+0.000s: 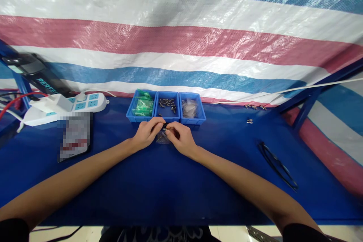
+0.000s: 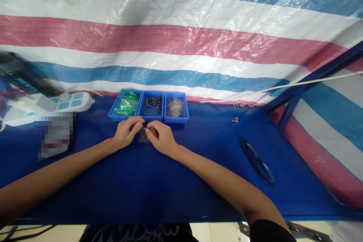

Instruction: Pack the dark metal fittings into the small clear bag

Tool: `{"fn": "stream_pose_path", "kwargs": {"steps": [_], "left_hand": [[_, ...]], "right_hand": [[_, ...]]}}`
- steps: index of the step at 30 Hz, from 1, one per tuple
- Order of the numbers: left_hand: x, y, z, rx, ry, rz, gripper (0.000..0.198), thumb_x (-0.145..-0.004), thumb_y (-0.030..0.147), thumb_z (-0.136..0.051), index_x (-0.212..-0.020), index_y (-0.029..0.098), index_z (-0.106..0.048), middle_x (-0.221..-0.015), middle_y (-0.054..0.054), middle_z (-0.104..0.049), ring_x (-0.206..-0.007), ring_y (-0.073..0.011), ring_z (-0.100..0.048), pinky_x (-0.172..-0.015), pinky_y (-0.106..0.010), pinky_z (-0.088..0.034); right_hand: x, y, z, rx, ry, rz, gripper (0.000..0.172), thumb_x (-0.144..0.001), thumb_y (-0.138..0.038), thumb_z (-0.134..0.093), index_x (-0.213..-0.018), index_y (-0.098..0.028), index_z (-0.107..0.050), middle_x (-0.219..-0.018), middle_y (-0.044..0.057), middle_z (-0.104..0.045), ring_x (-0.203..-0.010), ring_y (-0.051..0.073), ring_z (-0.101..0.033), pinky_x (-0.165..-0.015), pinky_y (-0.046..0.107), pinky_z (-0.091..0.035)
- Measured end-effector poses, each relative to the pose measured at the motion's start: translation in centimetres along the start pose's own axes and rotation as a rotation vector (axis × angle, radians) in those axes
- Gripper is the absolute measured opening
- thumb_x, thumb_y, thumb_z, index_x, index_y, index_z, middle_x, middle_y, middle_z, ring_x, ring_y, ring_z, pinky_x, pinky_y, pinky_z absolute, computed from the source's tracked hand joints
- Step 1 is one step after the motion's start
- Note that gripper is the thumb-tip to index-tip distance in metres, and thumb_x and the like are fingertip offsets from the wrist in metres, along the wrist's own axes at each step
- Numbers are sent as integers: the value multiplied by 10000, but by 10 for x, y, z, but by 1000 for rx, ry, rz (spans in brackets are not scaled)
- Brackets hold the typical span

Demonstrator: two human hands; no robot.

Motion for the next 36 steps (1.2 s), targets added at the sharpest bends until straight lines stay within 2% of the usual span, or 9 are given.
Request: {"fn": "stream_pose_path", "kwargs": {"steps": [8,18,29,36], "left_hand": [[1,-3,-5,-3,-60,-4,213,-926,274,-434,-918,163,-616,-784,-10,-684,-624,-83,-629,-595,-155,-471],[-3,4,-3,1,-51,-46,225,-930,266,-426,-905,155,-619,-779,-18,-693,-633,-88,-639,-615,-159,-486],[-2,3,-6,22,-71,-66,186,-916,256,-465,-904,154,-620,-781,-17,-684,-612,-76,-619,-610,-157,-484],[-4,1,-12,38,-159,-26,199,-931,265,-433,-895,154,-595,-745,-5,-656,-577,-73,-582,-570,-165,-442]], "right_hand": [[0,-2,2,-22,9,-6,139,-885,-257,-441,-841,-177,-546,-669,-6,-523,-580,113,-468,-590,235,-382],[-1,-1,4,-28,21,-13,174,-907,-263,-418,-838,-171,-549,-711,2,-548,-624,116,-495,-631,237,-387],[-2,2,3,-37,0,-39,195,-913,-296,-423,-844,-169,-554,-683,-7,-541,-607,114,-499,-624,235,-386],[-4,7,-2,-84,-54,-98,191,-903,-295,-435,-809,-169,-543,-620,-32,-505,-554,98,-463,-574,220,-359]]}}
Point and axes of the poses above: each hand's wrist, its own x-axis away from the middle knuckle, its own z-axis out of the back of the hand, y = z × x, the point moved 6 cm from there along -x, towards the middle knuckle
